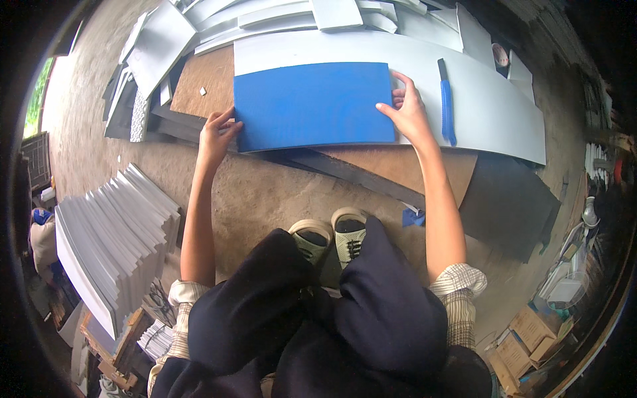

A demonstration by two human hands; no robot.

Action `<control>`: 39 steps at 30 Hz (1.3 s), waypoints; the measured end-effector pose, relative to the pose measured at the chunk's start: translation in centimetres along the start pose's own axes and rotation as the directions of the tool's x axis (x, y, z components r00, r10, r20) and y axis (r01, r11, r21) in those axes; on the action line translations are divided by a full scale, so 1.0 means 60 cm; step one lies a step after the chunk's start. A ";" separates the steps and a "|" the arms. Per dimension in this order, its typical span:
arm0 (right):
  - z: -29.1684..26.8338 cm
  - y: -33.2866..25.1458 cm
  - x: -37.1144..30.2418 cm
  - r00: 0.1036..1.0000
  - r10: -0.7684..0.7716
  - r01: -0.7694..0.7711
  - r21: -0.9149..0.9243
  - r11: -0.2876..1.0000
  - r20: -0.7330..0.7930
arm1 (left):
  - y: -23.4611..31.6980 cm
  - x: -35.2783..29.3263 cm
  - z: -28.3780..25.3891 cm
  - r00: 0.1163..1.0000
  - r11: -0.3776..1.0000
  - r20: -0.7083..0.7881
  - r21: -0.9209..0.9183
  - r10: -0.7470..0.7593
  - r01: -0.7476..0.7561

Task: The person sits on the floor and uses a utility knife to cut white rectangular sheets of material. They use a blue rectangular board as a guide to ensure straight cuts, repeatedly aligning the board and slicing along its edge. The person handles the sheets one at a time, separating the cut pieces and discarding the excess material.

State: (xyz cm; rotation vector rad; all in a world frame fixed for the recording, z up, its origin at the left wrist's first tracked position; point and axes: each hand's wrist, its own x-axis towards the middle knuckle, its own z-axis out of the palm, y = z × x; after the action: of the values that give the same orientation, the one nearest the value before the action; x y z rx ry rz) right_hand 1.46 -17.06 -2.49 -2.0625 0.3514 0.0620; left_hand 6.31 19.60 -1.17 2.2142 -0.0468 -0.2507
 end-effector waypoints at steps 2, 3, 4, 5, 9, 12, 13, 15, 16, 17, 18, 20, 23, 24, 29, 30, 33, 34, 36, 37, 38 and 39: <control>0.000 -0.007 -0.003 1.000 0.019 -0.019 -0.027 0.999 0.017 | -0.004 0.001 0.001 1.000 1.000 -0.002 0.026 0.010 -0.010; 0.000 -0.003 -0.001 1.000 0.017 -0.016 -0.029 0.999 0.024 | -0.007 0.001 0.002 1.000 1.000 -0.001 0.023 0.013 -0.013; -0.001 -0.003 -0.001 0.999 0.014 -0.013 -0.032 0.999 0.031 | -0.006 0.001 0.002 1.000 1.000 -0.002 0.019 0.016 -0.016; -0.002 -0.002 -0.002 0.999 0.006 -0.005 -0.029 1.000 0.037 | -0.006 0.001 0.002 1.000 1.000 0.000 0.009 0.006 -0.006; -0.004 -0.008 -0.004 0.998 -0.006 0.010 -0.058 0.998 0.056 | -0.002 0.001 0.003 1.000 1.000 0.001 -0.004 -0.029 0.029; 0.000 -0.009 -0.005 0.999 -0.021 0.025 -0.106 0.994 0.043 | -0.004 0.002 0.003 0.999 0.999 0.006 -0.004 -0.038 0.038; 0.001 -0.011 -0.004 0.999 -0.032 0.036 -0.120 0.992 0.036 | -0.008 0.002 0.003 0.999 0.999 0.007 -0.006 -0.038 0.038; 0.005 -0.016 -0.002 0.999 0.001 0.004 -0.147 0.989 0.035 | -0.020 -0.001 0.007 1.000 0.995 -0.022 0.095 -0.010 0.012; 0.005 -0.015 -0.002 0.999 0.022 -0.017 -0.162 0.987 0.031 | -0.014 -0.002 0.010 0.999 0.990 -0.031 0.143 0.007 -0.002; 0.005 -0.013 -0.002 0.999 0.019 -0.013 -0.186 0.982 0.029 | -0.008 -0.005 0.013 0.999 0.993 -0.017 0.115 -0.033 0.035; 0.007 -0.009 -0.003 1.000 0.016 -0.010 -0.211 0.978 0.026 | -0.001 -0.012 0.017 0.997 0.994 -0.002 0.087 -0.073 0.073; 0.007 -0.015 0.001 0.999 0.013 -0.005 -0.222 0.975 0.033 | 0.003 -0.015 0.011 0.995 0.995 0.003 0.021 -0.095 0.095; 0.002 -0.014 0.002 0.998 0.040 -0.029 -0.189 0.981 0.054 | -0.005 -0.015 0.010 0.997 0.997 0.009 -0.021 -0.071 0.071; 0.002 -0.010 -0.003 0.997 0.042 -0.031 -0.175 0.984 0.061 | -0.004 -0.024 0.008 0.997 0.997 0.011 0.017 -0.074 0.074; 0.024 -0.021 -0.036 0.999 -0.037 0.039 -0.165 0.985 0.015 | -0.021 -0.078 0.003 0.996 0.985 -0.020 0.147 -0.089 0.091; 0.023 -0.017 -0.038 0.999 -0.032 0.033 -0.149 0.988 0.011 | -0.001 -0.084 0.012 0.990 0.963 -0.033 0.229 -0.136 0.140; 0.018 -0.004 -0.041 0.998 -0.058 0.055 -0.117 0.992 -0.021 | 0.105 -0.086 0.032 0.934 0.766 -0.040 0.585 0.356 -0.267; 0.024 -0.010 -0.040 0.996 -0.087 0.084 -0.102 0.991 -0.023 | 0.127 -0.075 0.033 0.907 0.761 0.137 0.502 0.399 -0.411; 0.027 -0.005 -0.042 0.991 -0.124 0.119 -0.095 0.988 -0.049 | 0.152 -0.065 0.071 0.716 0.615 0.471 0.379 0.515 -0.691; 0.025 -0.009 -0.045 0.991 -0.127 0.121 -0.112 0.986 -0.047 | 0.162 -0.063 0.093 0.643 0.533 0.518 0.366 0.564 -0.763; 0.019 -0.019 -0.053 0.990 -0.118 0.118 -0.011 0.993 -0.080 | 0.176 -0.061 0.112 0.606 0.496 0.557 0.356 0.567 -0.792; 0.010 -0.019 -0.056 0.960 -0.201 0.175 -0.144 0.974 -0.194 | 0.188 -0.063 0.125 0.604 0.509 0.566 0.338 0.562 -0.791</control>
State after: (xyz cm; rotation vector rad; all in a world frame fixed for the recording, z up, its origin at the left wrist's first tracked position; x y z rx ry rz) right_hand -1.39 -15.28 -1.15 -2.2244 0.2822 -0.2555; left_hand 1.77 7.33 3.92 2.4618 -1.4040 -0.2267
